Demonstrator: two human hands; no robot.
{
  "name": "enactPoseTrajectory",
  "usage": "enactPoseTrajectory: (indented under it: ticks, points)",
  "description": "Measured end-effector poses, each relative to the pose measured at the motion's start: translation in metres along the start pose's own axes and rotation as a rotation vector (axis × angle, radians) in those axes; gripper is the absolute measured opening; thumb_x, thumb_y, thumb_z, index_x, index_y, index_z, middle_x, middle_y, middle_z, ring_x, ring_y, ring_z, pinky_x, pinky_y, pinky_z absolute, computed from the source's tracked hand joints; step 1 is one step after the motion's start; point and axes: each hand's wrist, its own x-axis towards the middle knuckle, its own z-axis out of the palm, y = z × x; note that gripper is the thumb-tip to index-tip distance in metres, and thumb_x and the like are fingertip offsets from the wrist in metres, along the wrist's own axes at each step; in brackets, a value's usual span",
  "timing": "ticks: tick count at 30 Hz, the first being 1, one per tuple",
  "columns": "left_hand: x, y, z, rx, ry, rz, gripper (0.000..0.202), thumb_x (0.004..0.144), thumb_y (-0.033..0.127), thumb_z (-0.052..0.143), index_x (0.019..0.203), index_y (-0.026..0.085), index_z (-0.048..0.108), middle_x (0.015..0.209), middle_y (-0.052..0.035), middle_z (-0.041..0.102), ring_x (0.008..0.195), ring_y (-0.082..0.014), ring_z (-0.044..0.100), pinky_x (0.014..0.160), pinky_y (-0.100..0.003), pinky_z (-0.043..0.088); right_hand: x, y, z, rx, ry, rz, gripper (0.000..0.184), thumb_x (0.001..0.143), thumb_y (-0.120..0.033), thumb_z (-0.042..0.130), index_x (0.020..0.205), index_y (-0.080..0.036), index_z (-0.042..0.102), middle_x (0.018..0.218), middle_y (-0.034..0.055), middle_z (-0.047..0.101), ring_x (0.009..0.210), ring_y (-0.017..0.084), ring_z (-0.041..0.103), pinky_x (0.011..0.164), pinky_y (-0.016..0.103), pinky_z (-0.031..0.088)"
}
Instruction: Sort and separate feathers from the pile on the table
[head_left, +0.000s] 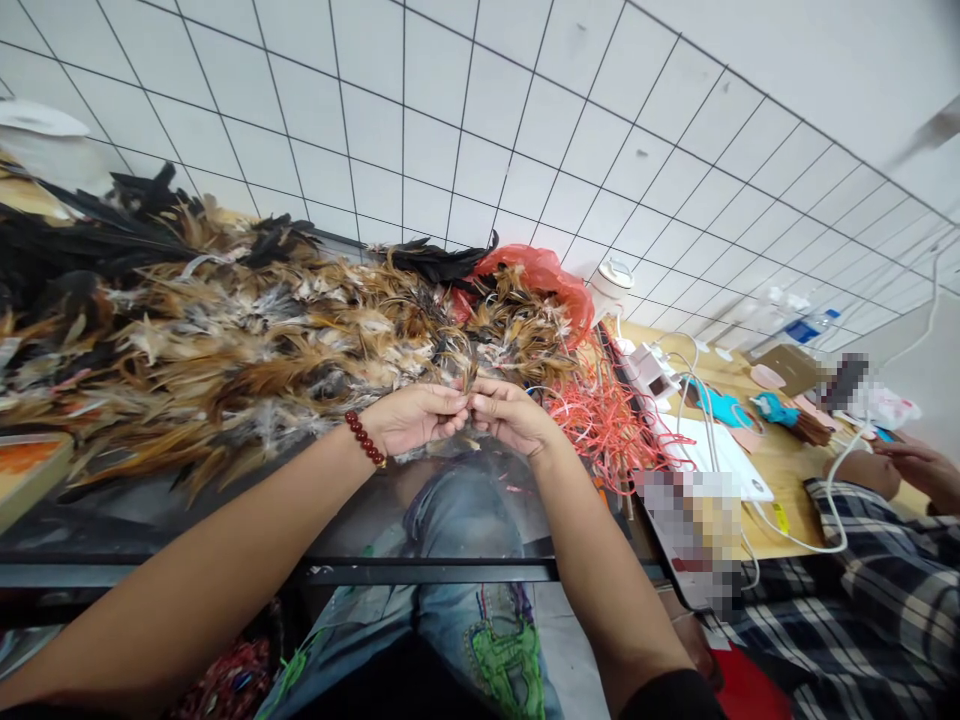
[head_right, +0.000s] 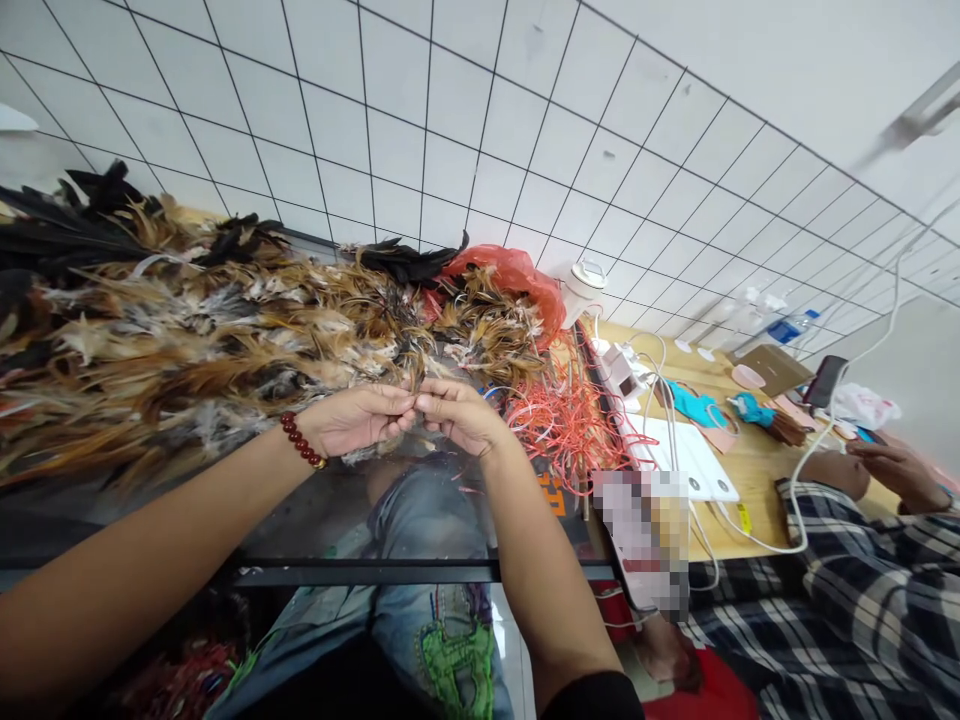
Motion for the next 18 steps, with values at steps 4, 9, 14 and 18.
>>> enactPoseTrajectory:
  ticks: [4, 9, 14, 18]
  points:
    - [0.0005, -0.0012, -0.0020, -0.009, -0.052, -0.050, 0.015, 0.081, 0.000, 0.060, 0.072, 0.006, 0.070, 0.061, -0.0060, 0.064, 0.051, -0.0077, 0.060, 0.051, -0.014, 0.051, 0.0032, 0.0043, -0.0024, -0.012, 0.056, -0.041, 0.031, 0.061, -0.041, 0.084, 0.071, -0.016, 0.068, 0.061, -0.0030, 0.061, 0.051, 0.005, 0.046, 0.052, 0.020, 0.034]
    - [0.0007, -0.0030, -0.0020, -0.001, -0.082, -0.023, 0.015, 0.085, 0.003, 0.057, 0.082, 0.005, 0.072, 0.082, -0.0133, 0.074, 0.075, -0.0154, 0.070, 0.077, -0.026, 0.058, 0.0086, 0.0058, 0.0000, -0.031, 0.234, -0.062, 0.035, 0.048, -0.040, 0.089, 0.059, -0.016, 0.065, 0.055, -0.0028, 0.061, 0.051, 0.008, 0.050, 0.052, 0.021, 0.037]
    - [0.0010, -0.0041, -0.0048, 0.028, -0.113, -0.018, 0.012, 0.084, 0.007, 0.060, 0.083, 0.006, 0.072, 0.083, -0.0150, 0.074, 0.076, -0.0171, 0.071, 0.077, -0.029, 0.058, 0.0090, 0.0054, 0.0036, -0.089, 0.272, -0.101, 0.036, 0.047, -0.041, 0.088, 0.052, -0.017, 0.061, 0.059, -0.0022, 0.062, 0.056, 0.009, 0.051, 0.055, 0.022, 0.038]
    - [0.0033, -0.0045, -0.0039, 0.023, 0.011, 0.038, 0.005, 0.079, 0.009, 0.066, 0.078, 0.007, 0.071, 0.074, -0.0114, 0.071, 0.065, -0.0142, 0.068, 0.066, -0.024, 0.057, 0.0091, 0.0069, 0.0014, -0.180, 0.259, -0.148, 0.033, 0.059, -0.046, 0.082, 0.071, -0.018, 0.068, 0.064, -0.0028, 0.057, 0.056, 0.008, 0.045, 0.054, 0.022, 0.036]
